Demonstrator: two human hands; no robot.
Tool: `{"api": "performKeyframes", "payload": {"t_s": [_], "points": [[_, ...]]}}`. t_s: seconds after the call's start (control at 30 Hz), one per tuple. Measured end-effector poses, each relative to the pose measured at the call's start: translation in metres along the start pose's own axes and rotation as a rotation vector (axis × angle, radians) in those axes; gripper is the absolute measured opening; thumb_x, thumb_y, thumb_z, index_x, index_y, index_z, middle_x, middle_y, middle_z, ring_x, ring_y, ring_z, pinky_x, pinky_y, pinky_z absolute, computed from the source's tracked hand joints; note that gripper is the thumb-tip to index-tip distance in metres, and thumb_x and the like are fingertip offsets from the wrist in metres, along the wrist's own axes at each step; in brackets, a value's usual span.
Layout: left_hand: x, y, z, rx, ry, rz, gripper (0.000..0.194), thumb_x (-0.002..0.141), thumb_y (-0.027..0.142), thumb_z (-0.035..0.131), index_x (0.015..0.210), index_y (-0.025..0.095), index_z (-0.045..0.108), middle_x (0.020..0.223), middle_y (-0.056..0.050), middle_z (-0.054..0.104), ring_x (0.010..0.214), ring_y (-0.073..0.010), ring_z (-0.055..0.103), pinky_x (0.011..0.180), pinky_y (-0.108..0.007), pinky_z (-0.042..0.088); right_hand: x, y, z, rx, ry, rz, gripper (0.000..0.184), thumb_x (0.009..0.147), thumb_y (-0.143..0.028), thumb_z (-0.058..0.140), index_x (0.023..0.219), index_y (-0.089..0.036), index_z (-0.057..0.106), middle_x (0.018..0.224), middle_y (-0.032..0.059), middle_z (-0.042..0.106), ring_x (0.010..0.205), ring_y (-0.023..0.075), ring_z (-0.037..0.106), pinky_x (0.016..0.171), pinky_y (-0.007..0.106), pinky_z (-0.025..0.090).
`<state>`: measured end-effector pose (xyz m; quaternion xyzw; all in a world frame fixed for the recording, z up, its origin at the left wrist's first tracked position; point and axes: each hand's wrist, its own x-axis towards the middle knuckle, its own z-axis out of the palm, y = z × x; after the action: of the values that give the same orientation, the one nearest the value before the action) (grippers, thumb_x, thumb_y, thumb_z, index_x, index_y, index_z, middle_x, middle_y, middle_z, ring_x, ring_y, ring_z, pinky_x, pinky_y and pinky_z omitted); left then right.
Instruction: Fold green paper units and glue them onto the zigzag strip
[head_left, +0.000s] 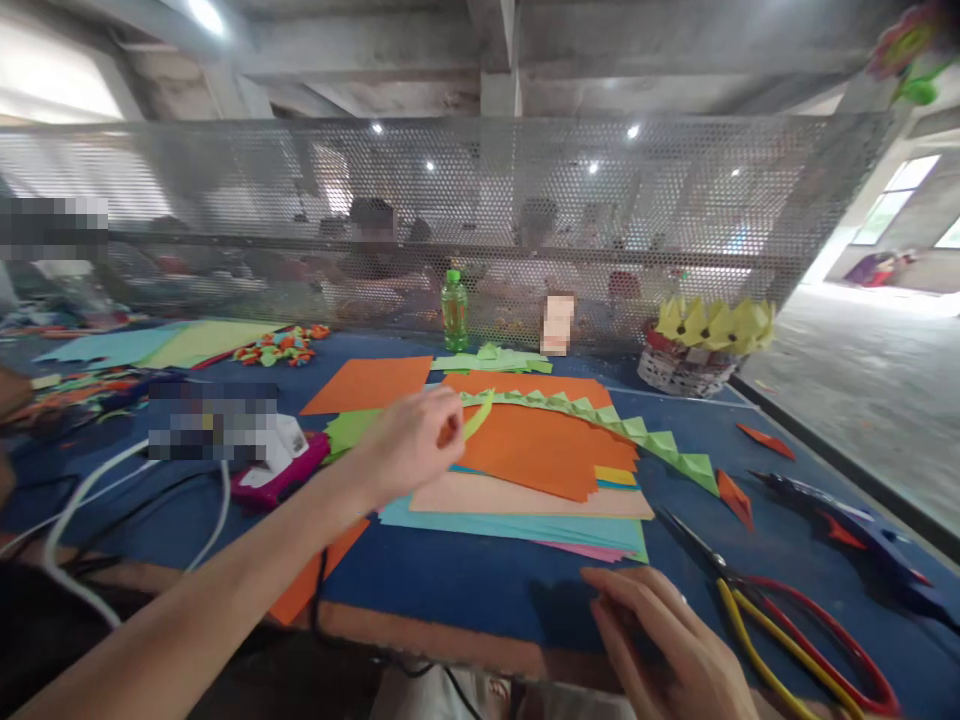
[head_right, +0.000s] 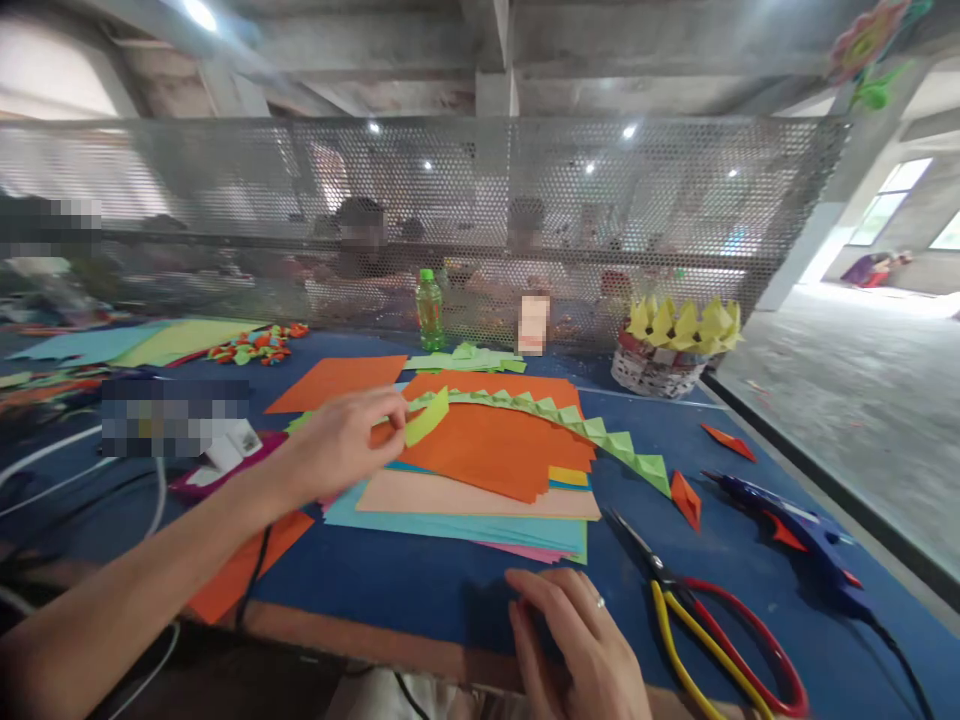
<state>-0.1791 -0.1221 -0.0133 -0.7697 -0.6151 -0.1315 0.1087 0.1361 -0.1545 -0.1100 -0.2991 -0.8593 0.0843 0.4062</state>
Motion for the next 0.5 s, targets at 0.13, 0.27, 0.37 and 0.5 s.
{"api": "performKeyframes", "payload": {"t_s": [0.13,0.27,0.37,0.5], "points": [[-0.032,0.071,0.026,-0.016,0.001,0.361,0.018,0.091,0.008,0.047,0.087,0.017,0.062,0.091,-0.008,0.068,0.087,-0.0234,0.064,0.081,-0.038,0.054,-0.002,0.005,0.003,-0.177,0.093,0.048,0.034,0.096,-0.019,0.054,0.130,-0.021,0.059,0.114,0.0116,0.066,0.100,0.0214,0.068,0.083,0.030,0.057],[-0.055,0.110,0.041,-0.007,0.019,0.592,0.018,0.089,0.011,0.047,0.099,0.011,0.063,0.102,-0.015,0.070,0.095,-0.0268,0.067,0.084,-0.038,0.057,0.000,0.004,0.010,-0.290,0.100,-0.047,0.035,0.094,-0.015,0.054,0.128,-0.017,0.061,0.120,0.0126,0.066,0.105,0.0246,0.063,0.088,0.036,0.051],[-0.057,0.114,0.043,-0.022,0.012,0.609,0.022,0.091,0.010,0.042,0.101,0.011,0.060,0.101,-0.015,0.069,0.093,-0.0263,0.068,0.083,-0.038,0.058,0.005,-0.001,0.012,-0.204,0.057,-0.078,0.018,0.095,-0.014,0.053,0.101,-0.021,0.068,0.106,0.0057,0.071,0.100,0.0216,0.063,0.085,0.033,0.047],[-0.055,0.110,0.045,-0.093,-0.057,0.585,0.016,0.093,0.007,0.043,0.095,0.015,0.056,0.090,-0.007,0.067,0.084,-0.0217,0.066,0.079,-0.035,0.056,0.008,-0.001,0.012,-0.138,0.061,-0.056,0.017,0.093,-0.012,0.055,0.094,-0.024,0.068,0.093,-0.0006,0.073,0.095,0.0188,0.063,0.088,0.031,0.041]]}}
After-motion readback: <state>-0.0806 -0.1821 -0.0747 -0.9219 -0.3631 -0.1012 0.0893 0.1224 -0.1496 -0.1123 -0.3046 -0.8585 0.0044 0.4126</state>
